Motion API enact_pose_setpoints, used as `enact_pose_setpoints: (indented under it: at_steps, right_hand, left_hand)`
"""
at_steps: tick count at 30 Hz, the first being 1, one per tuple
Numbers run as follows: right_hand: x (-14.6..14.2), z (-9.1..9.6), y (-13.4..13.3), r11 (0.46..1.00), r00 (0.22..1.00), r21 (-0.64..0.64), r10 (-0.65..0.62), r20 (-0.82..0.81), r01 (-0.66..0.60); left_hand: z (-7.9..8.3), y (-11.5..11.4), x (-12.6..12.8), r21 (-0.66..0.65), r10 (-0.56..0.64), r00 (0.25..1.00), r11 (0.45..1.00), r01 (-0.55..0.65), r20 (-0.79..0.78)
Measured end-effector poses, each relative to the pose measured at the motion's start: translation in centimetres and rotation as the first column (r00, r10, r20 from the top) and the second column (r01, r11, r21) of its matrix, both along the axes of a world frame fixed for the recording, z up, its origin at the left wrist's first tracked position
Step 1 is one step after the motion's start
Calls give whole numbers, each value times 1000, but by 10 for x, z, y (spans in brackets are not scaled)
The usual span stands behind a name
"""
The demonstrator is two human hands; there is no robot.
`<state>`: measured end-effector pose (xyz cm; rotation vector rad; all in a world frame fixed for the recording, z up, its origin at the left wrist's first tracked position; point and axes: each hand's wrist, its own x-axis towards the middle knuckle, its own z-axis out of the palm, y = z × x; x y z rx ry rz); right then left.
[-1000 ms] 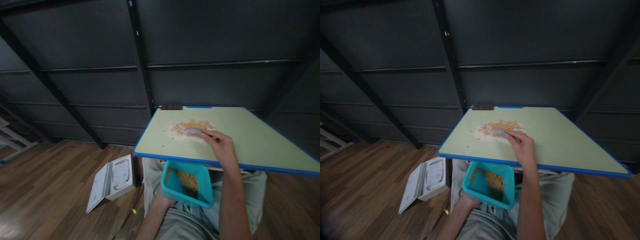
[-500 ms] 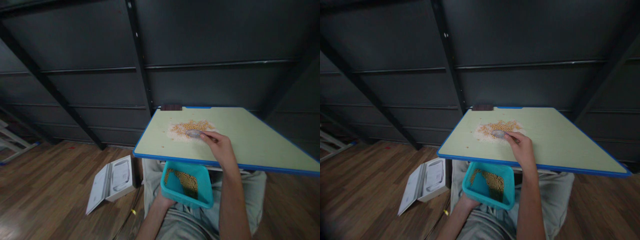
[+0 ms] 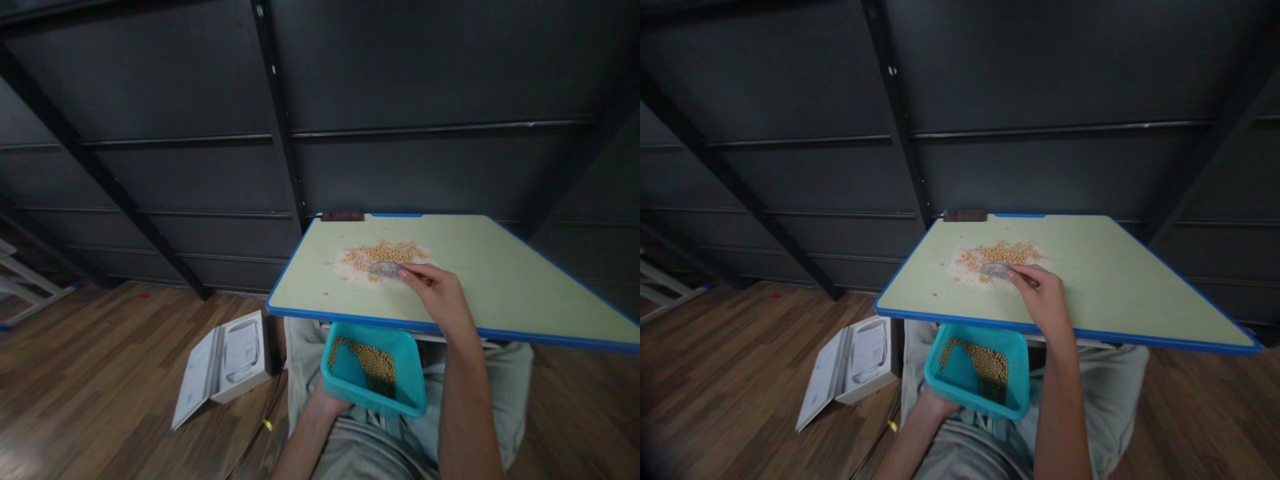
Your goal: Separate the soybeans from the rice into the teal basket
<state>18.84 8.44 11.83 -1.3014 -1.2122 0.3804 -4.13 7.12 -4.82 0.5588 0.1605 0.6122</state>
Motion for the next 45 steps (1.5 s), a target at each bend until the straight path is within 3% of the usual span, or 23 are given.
enact_pose_setpoints:
  at_steps: [9, 18, 24, 35, 45]
  right_hand:
    - [-1, 2, -1, 997, 997, -63, 30, -73, -34]
    - [-2, 7, -4, 990, 995, -93, 104, 5, -103]
    - [-2, 9, -7, 982, 986, -104, 161, 50, -155]
    - [-2, 11, -9, 960, 966, -135, 253, 50, -245]
    - [-8, 22, -17, 933, 940, -164, 335, 67, -321]
  left_hand:
    - [-8, 1, -3, -6, -2, 998, 1000, 1, -55]
    - [-10, 2, -6, -7, 24, 997, 1000, -24, -69]
    - [-14, 1, -6, -29, 12, 999, 1000, -10, 35]
    - [7, -1, -2, 1, -31, 993, 1000, 31, 111]
    - [8, -2, 0, 1, -20, 989, 1000, 20, 149]
